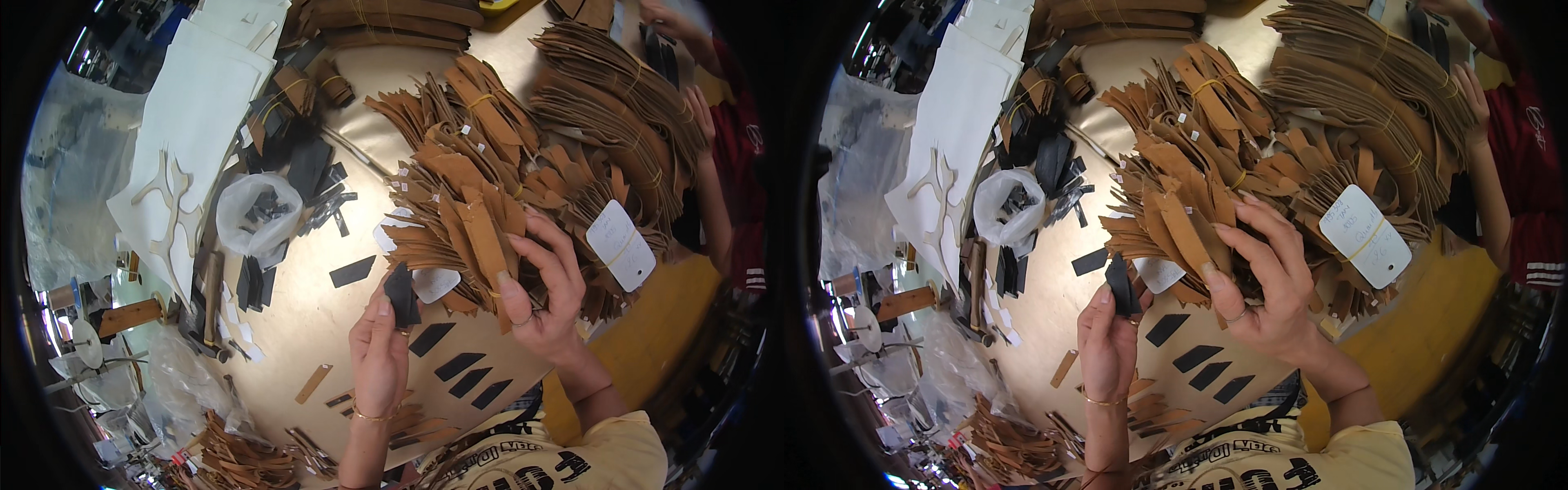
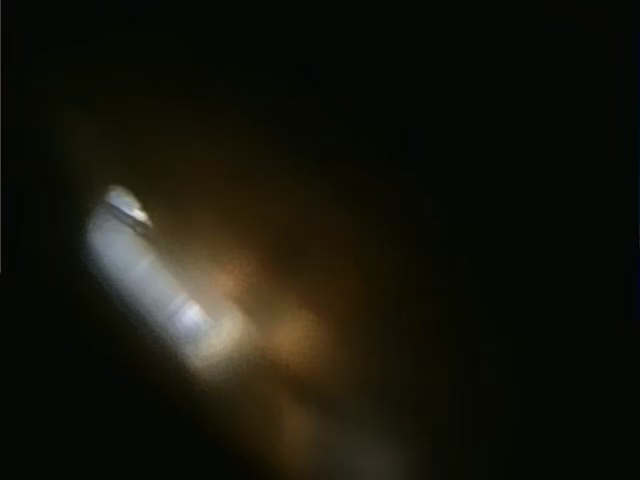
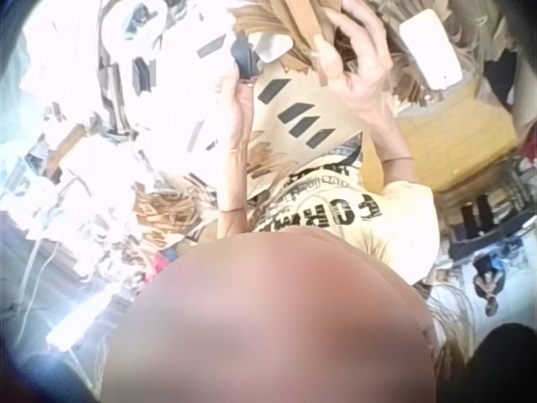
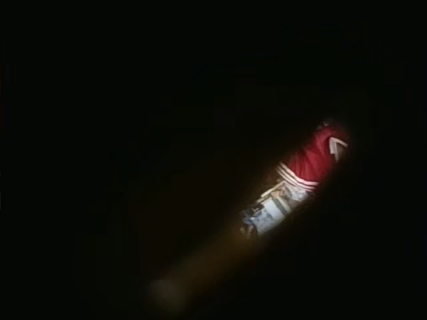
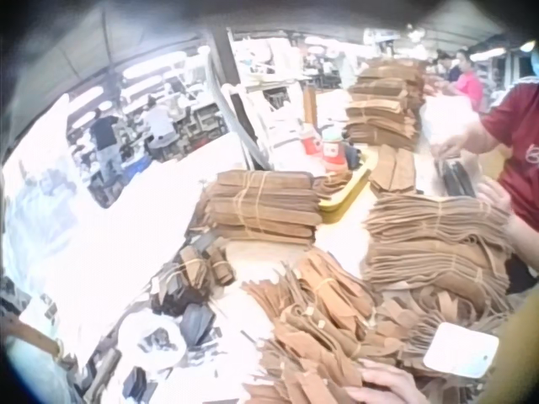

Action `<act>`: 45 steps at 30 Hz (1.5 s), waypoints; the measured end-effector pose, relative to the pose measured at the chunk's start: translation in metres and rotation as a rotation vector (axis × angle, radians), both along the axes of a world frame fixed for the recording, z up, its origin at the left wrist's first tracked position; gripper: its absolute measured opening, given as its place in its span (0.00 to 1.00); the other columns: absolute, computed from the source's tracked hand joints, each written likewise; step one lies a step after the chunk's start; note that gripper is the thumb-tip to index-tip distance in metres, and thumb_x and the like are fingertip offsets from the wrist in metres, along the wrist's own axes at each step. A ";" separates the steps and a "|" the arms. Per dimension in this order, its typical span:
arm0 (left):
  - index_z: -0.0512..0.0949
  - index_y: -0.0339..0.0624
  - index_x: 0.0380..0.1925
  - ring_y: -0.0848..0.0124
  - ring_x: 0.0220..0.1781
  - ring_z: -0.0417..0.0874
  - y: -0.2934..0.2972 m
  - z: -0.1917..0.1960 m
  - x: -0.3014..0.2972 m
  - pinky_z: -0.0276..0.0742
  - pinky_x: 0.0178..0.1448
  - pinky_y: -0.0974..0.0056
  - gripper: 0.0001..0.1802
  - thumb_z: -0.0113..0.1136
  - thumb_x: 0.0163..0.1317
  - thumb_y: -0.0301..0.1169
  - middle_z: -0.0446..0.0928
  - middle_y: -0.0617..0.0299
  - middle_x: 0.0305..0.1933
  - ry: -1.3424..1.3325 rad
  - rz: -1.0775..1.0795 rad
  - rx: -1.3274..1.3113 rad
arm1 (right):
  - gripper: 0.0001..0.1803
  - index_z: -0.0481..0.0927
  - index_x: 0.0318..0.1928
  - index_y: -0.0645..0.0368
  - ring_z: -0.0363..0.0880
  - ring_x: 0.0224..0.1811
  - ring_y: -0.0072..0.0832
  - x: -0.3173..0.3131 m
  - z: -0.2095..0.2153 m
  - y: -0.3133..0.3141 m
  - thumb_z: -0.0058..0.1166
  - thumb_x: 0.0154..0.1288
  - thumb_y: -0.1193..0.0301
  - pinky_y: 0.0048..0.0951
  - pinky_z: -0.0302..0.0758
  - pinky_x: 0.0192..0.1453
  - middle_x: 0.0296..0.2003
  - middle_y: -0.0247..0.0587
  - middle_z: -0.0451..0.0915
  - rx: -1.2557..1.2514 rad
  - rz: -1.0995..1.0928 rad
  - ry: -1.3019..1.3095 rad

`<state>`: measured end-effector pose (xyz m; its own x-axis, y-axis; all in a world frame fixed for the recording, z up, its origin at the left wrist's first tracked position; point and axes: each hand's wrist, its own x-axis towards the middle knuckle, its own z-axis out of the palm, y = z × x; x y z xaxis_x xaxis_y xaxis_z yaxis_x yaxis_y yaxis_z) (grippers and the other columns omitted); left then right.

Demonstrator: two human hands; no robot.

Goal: The person repeatedly picks small black and tan pieces from a table, aligns them, and presses them together to form small assemblies. They place each completed unit aside and continue the cycle with new pieces.

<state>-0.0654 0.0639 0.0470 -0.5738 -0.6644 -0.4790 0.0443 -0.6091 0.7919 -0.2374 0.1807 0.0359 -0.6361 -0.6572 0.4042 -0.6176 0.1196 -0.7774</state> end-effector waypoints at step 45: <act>0.75 0.41 0.54 0.73 0.47 0.79 -0.097 -0.031 -0.050 0.81 0.45 0.59 0.17 0.45 0.79 0.40 0.78 0.62 0.50 0.141 0.136 -0.178 | 0.39 0.67 0.66 0.55 0.41 0.75 0.63 0.014 -0.044 -0.135 0.69 0.59 0.56 0.60 0.49 0.76 0.72 0.61 0.44 -0.111 0.036 0.130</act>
<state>-0.1158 -0.0334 0.0156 -0.5265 -0.8064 -0.2694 0.2334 -0.4418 0.8662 -0.2234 0.0455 -0.0080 -0.5509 -0.6253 0.5527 -0.7158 0.0136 -0.6981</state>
